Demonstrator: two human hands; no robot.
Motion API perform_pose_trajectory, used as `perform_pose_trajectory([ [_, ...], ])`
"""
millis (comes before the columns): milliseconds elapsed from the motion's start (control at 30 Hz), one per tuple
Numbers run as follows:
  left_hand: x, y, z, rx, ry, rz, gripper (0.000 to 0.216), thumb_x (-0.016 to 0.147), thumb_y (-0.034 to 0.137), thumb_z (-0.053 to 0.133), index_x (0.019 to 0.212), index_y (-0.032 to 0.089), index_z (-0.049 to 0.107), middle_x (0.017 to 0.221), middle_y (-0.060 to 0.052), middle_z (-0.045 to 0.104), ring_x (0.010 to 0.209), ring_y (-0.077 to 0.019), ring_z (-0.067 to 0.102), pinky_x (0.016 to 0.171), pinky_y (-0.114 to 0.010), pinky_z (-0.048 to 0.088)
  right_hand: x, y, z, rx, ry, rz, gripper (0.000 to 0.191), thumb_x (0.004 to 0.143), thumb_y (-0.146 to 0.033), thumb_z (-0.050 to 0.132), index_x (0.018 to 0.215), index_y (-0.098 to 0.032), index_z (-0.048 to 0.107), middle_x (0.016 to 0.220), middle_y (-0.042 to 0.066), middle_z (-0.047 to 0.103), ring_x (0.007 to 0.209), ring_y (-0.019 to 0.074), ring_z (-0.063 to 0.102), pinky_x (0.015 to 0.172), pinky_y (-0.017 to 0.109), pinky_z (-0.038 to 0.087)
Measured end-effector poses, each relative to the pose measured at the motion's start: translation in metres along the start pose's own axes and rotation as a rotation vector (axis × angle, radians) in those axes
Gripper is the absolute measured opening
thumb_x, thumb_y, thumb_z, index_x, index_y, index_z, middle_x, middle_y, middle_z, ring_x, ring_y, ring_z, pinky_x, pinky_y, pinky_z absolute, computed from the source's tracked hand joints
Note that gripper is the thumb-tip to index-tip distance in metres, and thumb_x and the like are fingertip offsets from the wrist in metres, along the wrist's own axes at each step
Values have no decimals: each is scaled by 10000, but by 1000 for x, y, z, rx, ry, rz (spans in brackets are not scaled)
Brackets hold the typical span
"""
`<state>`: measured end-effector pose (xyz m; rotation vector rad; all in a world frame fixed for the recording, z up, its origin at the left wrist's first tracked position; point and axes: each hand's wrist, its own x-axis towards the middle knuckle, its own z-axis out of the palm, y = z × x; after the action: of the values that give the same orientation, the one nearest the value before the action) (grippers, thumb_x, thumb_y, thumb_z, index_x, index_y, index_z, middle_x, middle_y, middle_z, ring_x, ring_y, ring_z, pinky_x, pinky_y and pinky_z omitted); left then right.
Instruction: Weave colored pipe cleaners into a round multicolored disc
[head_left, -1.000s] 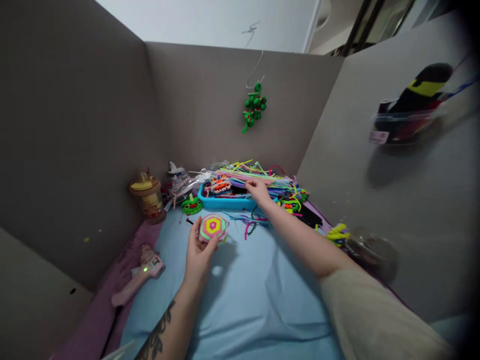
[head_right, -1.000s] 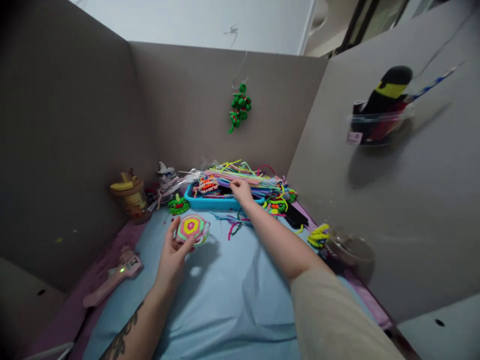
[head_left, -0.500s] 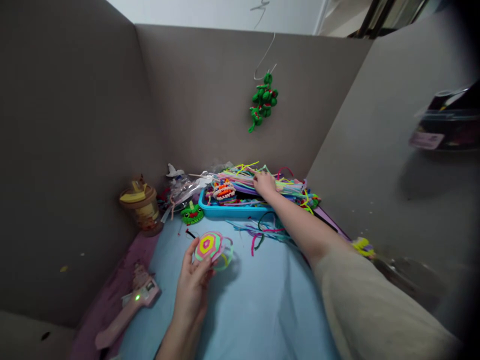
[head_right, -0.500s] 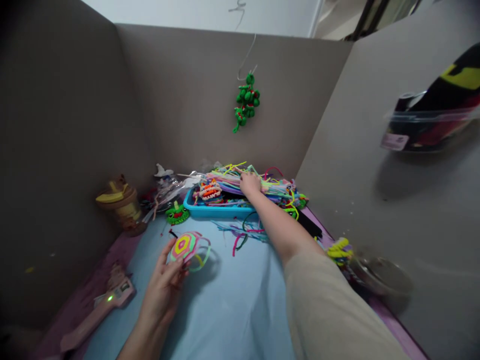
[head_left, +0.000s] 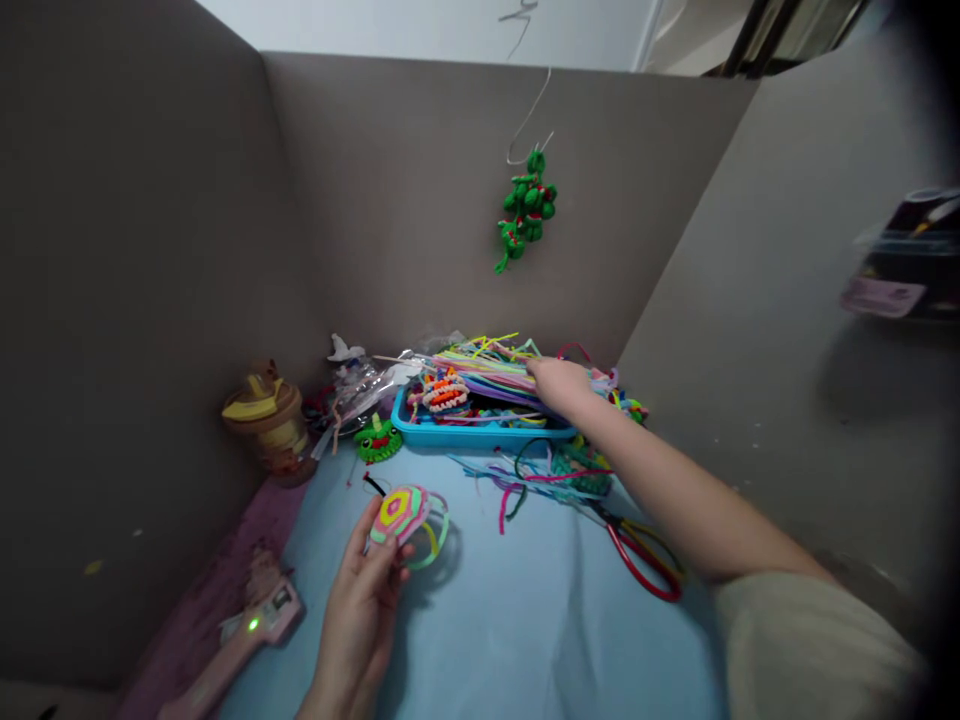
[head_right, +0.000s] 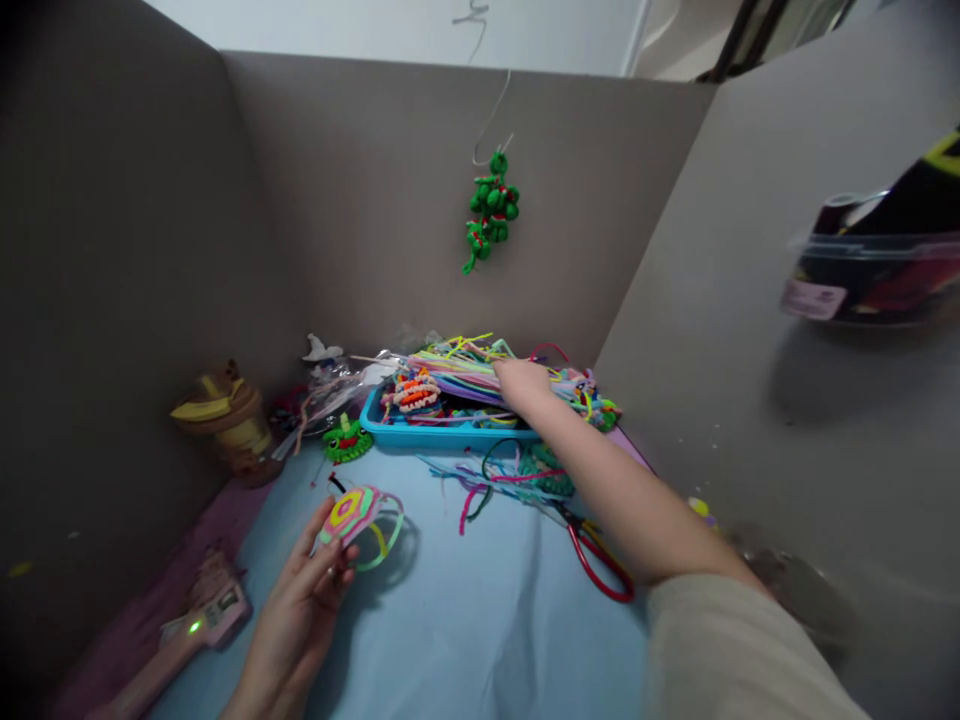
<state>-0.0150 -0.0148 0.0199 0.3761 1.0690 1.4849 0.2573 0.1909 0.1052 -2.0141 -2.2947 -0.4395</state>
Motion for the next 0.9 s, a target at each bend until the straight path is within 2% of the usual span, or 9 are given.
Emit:
perform_pose_trajectory([
  [133,-1,-2,2,10,5,-5,660,603,196,727,1221,257,500,944,-44,637,608,-89,605,480,-142,467,-24,15,-23,124,193,98,263,798,-163,416,981,-186,603,975,104,639,879,210,594,709,282,424],
  [200,0,-4,1,22,15,8,663,596,221,739,1214,263,504,950,-35,635,611,-82,598,487,-138,461,-50,13,-22,280,255,90,264,799,-173,408,976,-177,604,973,90,649,886,195,596,741,278,432],
  [300,1,-7,0,38,9,3,650,609,274,737,1215,268,502,986,-34,628,639,-86,595,511,-146,460,-102,-2,7,518,134,-5,265,794,-221,417,972,-206,613,884,44,677,789,171,623,694,264,462],
  [367,1,-9,1,61,14,11,651,633,310,721,1237,270,482,990,-44,630,669,-103,603,532,-161,464,-135,-11,37,587,98,31,263,793,-246,412,947,-230,625,847,34,686,743,175,638,651,273,482],
  [400,0,-9,3,78,16,21,654,642,320,716,1247,276,471,1009,-48,628,688,-111,607,545,-167,466,-148,-14,52,597,121,75,257,796,-260,412,926,-241,633,858,39,689,755,183,644,656,284,492],
  [467,0,-8,9,103,16,86,670,671,329,693,1284,287,425,1063,-58,617,744,-130,618,580,-179,471,-164,-16,77,557,278,228,272,810,-283,403,955,-244,630,937,70,681,838,213,642,721,334,500],
  [533,1,-6,17,147,-22,114,749,666,320,700,1329,314,351,1061,-53,628,804,-155,625,625,-198,481,-168,-14,92,512,371,265,288,819,-278,397,997,-237,620,987,83,669,894,225,629,791,367,487],
  [700,7,-1,29,172,-3,139,808,683,292,690,1358,378,254,1200,-20,573,1015,-172,584,791,-234,480,-152,-3,102,463,264,141,303,820,-233,408,1051,-224,605,1028,66,658,953,207,606,847,338,463],
  [900,1,-11,29,184,-69,147,852,688,239,689,1370,385,199,1224,-11,557,1105,-146,531,908,-245,423,-152,-1,100,476,266,47,319,822,-174,394,1066,-191,599,1030,61,651,979,183,573,893,321,428],
])
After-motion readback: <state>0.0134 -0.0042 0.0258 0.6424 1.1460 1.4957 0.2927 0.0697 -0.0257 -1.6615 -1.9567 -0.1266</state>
